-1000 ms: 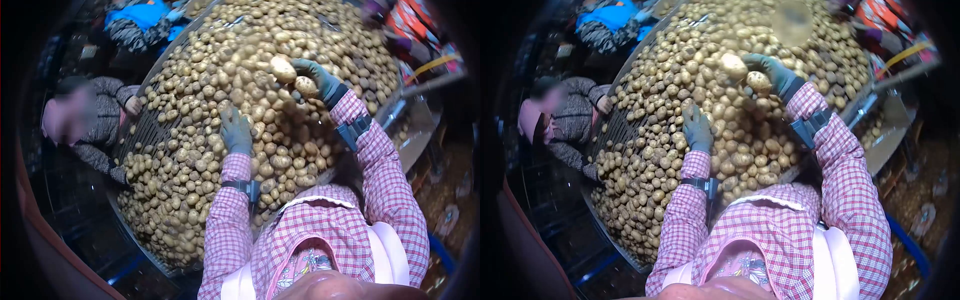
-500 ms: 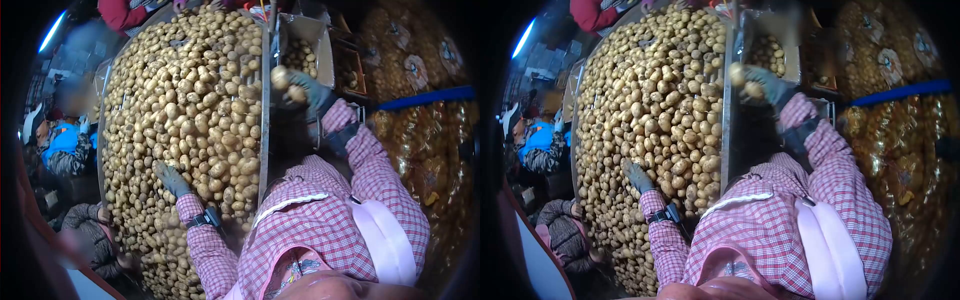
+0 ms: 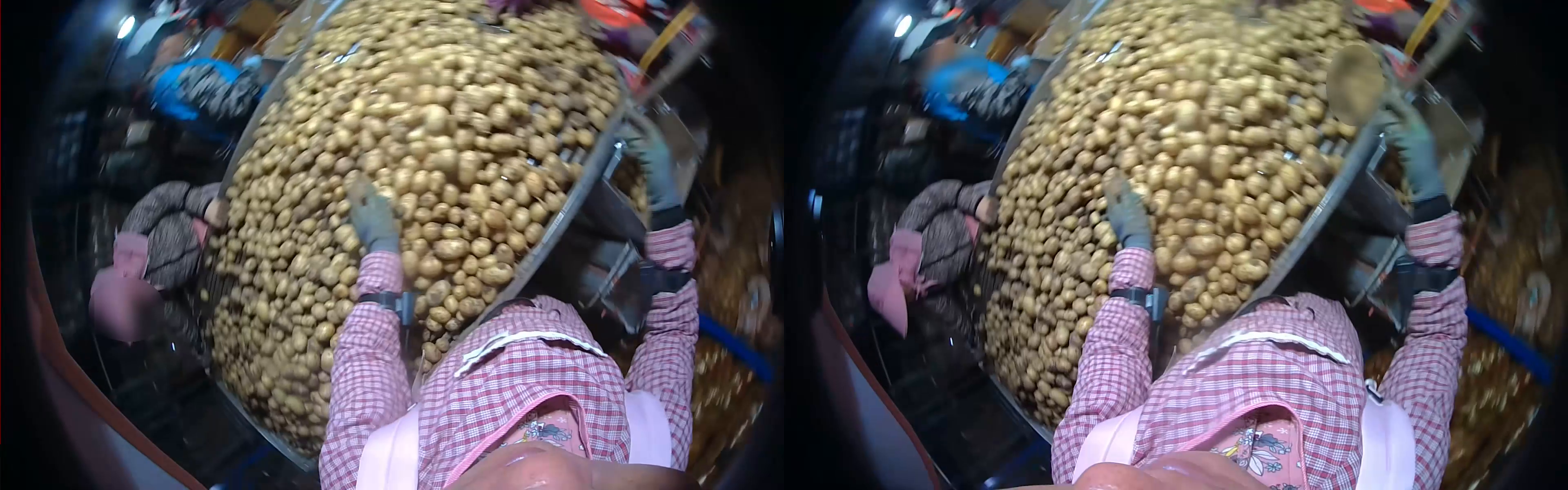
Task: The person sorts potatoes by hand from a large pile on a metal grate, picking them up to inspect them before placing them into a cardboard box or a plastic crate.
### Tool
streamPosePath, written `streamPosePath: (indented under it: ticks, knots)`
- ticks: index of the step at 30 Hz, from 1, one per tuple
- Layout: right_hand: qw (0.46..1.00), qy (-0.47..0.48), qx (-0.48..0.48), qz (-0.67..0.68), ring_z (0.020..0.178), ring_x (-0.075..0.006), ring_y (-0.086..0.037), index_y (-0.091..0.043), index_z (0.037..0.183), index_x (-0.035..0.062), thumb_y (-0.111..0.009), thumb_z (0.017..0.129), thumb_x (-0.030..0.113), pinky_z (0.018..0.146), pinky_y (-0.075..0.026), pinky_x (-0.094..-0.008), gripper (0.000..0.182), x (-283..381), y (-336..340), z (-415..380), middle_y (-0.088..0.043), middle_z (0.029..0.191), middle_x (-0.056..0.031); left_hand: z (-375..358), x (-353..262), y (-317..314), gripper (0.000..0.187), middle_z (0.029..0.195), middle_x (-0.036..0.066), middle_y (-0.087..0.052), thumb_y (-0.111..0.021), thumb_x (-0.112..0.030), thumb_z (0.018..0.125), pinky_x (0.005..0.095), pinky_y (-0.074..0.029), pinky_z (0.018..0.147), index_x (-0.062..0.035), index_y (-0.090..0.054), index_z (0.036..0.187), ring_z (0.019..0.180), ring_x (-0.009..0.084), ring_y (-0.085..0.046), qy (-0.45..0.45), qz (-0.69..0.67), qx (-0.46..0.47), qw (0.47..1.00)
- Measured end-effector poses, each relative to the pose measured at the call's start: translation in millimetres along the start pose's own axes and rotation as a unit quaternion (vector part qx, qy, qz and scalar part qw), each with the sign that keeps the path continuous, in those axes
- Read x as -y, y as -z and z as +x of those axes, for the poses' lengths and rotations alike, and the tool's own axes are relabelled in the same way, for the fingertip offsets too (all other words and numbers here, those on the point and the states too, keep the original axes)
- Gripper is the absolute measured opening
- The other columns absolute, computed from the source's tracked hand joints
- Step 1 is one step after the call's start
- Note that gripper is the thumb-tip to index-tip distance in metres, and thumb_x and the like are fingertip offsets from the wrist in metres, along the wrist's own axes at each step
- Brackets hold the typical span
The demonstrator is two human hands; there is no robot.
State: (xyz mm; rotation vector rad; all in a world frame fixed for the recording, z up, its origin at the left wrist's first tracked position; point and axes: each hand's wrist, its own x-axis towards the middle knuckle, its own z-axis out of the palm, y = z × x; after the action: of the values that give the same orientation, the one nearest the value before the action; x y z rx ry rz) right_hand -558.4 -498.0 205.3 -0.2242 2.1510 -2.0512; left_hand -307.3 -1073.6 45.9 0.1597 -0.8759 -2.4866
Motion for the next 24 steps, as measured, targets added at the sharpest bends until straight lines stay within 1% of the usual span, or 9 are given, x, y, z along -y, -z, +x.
streamPosePath:
  ticks: [1,2,4,6,8,11,15,22,24]
  knots:
    - [0.995,-0.035,0.081,0.056,0.085,-0.0050,-0.062,-0.057,0.141,0.0073,-0.064,0.098,0.017,0.074,-0.051,-0.0199,0.044,-2,-63,18,-0.067,0.120,-0.0028,-6,1,-4,0.040,0.155,0.016,-0.043,-0.045,-0.020,0.103,0.0382,-0.037,0.114,-0.0148,-0.060,0.139,0.141,0.0297,-0.042,-0.024,0.416,0.003,0.909]
    - [0.988,-0.065,0.128,0.064,0.079,-0.0032,-0.061,-0.060,0.138,0.0075,-0.064,0.098,0.017,0.071,-0.051,-0.0186,0.042,12,-132,29,-0.068,0.117,-0.0024,-12,-4,-26,0.042,0.157,0.017,-0.039,-0.047,-0.026,0.102,0.0412,-0.036,0.115,-0.0170,-0.059,0.141,0.141,0.0335,-0.041,-0.042,0.588,-0.021,0.807]
    - [0.972,-0.096,0.212,0.014,0.084,-0.0077,-0.063,-0.063,0.132,0.0039,-0.064,0.096,0.019,0.075,-0.052,-0.0233,0.039,28,-235,62,-0.069,0.115,-0.0038,-23,-14,-74,0.048,0.161,0.020,-0.033,-0.052,-0.036,0.100,0.0472,-0.033,0.118,-0.0212,-0.057,0.145,0.140,0.0411,-0.040,-0.044,0.877,-0.086,0.471]
    - [0.959,0.042,0.274,-0.062,0.097,-0.0153,-0.067,-0.065,0.127,-0.0001,-0.064,0.097,0.024,0.086,-0.054,-0.0287,0.039,19,-310,105,-0.070,0.117,-0.0057,-22,-11,-68,0.050,0.160,0.020,-0.033,-0.050,-0.039,0.100,0.0488,-0.032,0.118,-0.0197,-0.056,0.146,0.139,0.0424,-0.039,-0.049,0.833,-0.108,0.540]
    - [0.946,0.115,0.266,-0.147,0.096,-0.0248,-0.070,-0.070,0.120,0.0015,-0.067,0.093,0.037,0.089,-0.053,-0.0360,0.045,6,-371,152,-0.074,0.109,-0.0139,-21,-14,-77,0.051,0.160,0.021,-0.033,-0.049,-0.041,0.100,0.0507,-0.032,0.117,-0.0194,-0.056,0.146,0.139,0.0423,-0.039,-0.040,0.856,-0.100,0.506]
    - [0.924,0.106,0.306,-0.202,0.098,-0.0279,-0.071,-0.073,0.114,0.0046,-0.064,0.091,0.033,0.088,-0.053,-0.0391,0.038,9,-451,197,-0.074,0.105,-0.0175,-20,-23,-101,0.052,0.160,0.021,-0.034,-0.048,-0.043,0.101,0.0532,-0.031,0.117,-0.0190,-0.056,0.146,0.140,0.0422,-0.038,-0.033,0.877,-0.092,0.470]
    - [0.927,0.116,0.274,-0.230,0.109,-0.0389,-0.067,-0.063,0.131,0.0100,-0.069,0.083,0.042,0.095,-0.052,-0.0439,0.058,-21,-553,226,-0.070,0.119,-0.0224,-17,-26,-99,0.055,0.158,0.020,-0.037,-0.050,-0.046,0.100,0.0551,-0.027,0.118,-0.0198,-0.053,0.148,0.141,0.0412,-0.036,-0.035,0.881,-0.076,0.466]
    - [0.871,0.122,0.345,-0.329,0.105,-0.0346,-0.070,-0.059,0.138,0.0091,-0.074,0.077,0.031,0.091,-0.054,-0.0414,0.066,-35,-604,219,-0.070,0.121,-0.0190,-14,-30,-97,0.057,0.160,0.014,-0.035,-0.054,-0.046,0.098,0.0538,-0.024,0.120,-0.0224,-0.051,0.149,0.144,0.0375,-0.033,-0.028,0.889,-0.076,0.450]
    - [0.899,0.039,0.422,-0.115,0.093,-0.0240,-0.071,-0.059,0.134,0.0018,-0.073,0.085,0.022,0.080,-0.056,-0.0359,0.055,-8,-581,199,-0.072,0.109,-0.0130,-13,-29,-101,0.053,0.158,0.014,-0.037,-0.054,-0.043,0.097,0.0522,-0.026,0.119,-0.0222,-0.054,0.146,0.140,0.0375,-0.035,-0.045,0.890,-0.081,0.446]
